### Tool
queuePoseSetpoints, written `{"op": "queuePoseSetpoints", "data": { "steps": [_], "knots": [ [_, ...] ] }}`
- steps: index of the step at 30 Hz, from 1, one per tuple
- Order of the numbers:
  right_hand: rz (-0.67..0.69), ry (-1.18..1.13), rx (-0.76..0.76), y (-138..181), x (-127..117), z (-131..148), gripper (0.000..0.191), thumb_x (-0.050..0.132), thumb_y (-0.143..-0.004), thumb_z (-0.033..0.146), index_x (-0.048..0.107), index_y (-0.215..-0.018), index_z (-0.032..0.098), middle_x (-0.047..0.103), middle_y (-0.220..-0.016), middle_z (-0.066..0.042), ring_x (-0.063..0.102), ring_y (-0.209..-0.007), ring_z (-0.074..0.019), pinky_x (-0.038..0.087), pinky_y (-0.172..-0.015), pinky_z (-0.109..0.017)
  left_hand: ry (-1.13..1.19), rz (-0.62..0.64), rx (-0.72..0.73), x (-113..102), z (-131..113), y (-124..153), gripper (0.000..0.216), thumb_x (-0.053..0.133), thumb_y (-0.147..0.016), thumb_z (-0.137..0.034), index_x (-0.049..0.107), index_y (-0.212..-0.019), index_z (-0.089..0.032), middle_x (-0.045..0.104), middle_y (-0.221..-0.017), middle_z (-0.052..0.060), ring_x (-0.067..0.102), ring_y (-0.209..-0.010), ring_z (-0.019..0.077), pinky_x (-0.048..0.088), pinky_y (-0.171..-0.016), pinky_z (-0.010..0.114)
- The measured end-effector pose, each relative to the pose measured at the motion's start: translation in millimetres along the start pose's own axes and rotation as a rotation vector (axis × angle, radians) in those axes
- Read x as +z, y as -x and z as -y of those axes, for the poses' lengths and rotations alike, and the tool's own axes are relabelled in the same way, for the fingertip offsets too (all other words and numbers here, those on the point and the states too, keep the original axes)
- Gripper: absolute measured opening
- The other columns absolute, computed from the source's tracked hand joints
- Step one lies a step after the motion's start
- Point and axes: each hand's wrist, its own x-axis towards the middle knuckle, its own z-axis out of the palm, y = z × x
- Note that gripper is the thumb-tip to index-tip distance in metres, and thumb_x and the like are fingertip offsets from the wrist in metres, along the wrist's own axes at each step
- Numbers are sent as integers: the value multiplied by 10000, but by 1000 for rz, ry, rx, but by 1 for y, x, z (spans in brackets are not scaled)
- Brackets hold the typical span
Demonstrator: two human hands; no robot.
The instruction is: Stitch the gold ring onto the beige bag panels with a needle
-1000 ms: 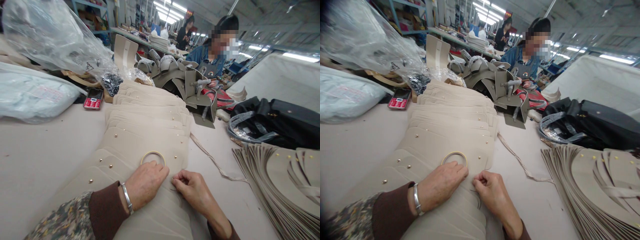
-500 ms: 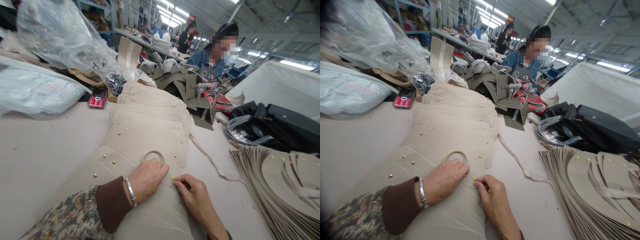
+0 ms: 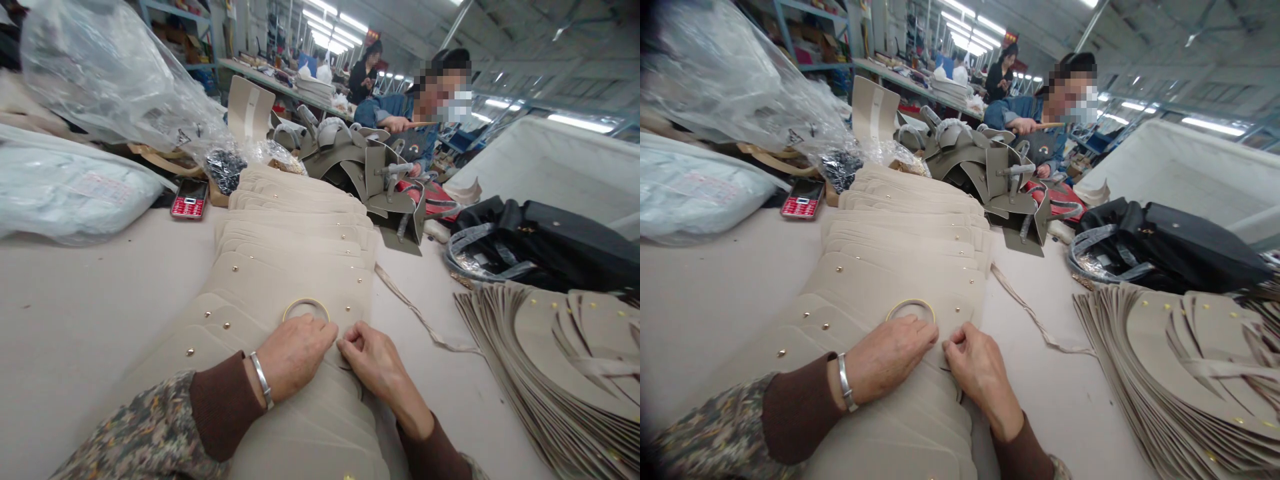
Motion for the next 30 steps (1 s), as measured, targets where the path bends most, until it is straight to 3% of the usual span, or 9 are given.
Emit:
{"op": "queuePoseSetpoints", "data": {
  "steps": [8,11,14,17,21,27,30],
  "knots": [
    [168,-81,18,5,-5,-1,162,609,-702,234,583,-556,171,562,-504,24,488,-498,-107,291,-467,-200,-2,-7,3,-13,2,3,144,448,-886,-75,536,-867,-187,621,-784,24,568,-717,191,447,-623,284],
    [85,-188,-1,9,-8,-7,188,609,-754,281,610,-605,166,565,-522,22,493,-506,-108,319,-477,-202,48,-50,33,-11,2,6,139,448,-905,-95,548,-891,-189,624,-761,9,583,-690,162,453,-610,247],
    [-36,-441,-32,13,-10,-11,244,547,-850,364,657,-794,155,565,-534,25,493,-479,-108,374,-477,-209,135,-148,95,-7,3,10,206,444,-936,-151,526,-1121,-194,658,-798,12,623,-697,156,485,-619,240],
    [-87,-579,-181,21,-13,-8,234,545,-876,337,673,-948,154,662,-702,-22,575,-585,-128,455,-552,-225,194,-233,138,-3,2,12,448,438,-952,-172,311,-1381,-191,692,-979,59,665,-823,175,527,-703,274],
    [-153,-466,-510,29,-16,5,197,529,-871,177,658,-1020,178,688,-953,-74,626,-828,-162,500,-736,-263,206,-261,118,0,-3,12,463,437,-954,-166,258,-1381,-151,702,-990,81,680,-809,189,537,-669,284],
    [-269,-267,-661,26,-11,8,164,490,-868,109,634,-857,186,671,-769,-41,616,-717,-147,480,-686,-251,206,-238,123,-1,-11,9,404,436,-944,-141,298,-1324,-144,704,-918,62,682,-777,201,514,-616,282],
    [-366,-200,-671,26,-6,6,164,497,-829,87,617,-765,178,638,-672,-20,585,-616,-128,450,-612,-232,242,-183,74,-3,-10,8,251,420,-954,-158,415,-1204,-166,687,-891,42,670,-766,185,485,-600,263]
  ]
}}
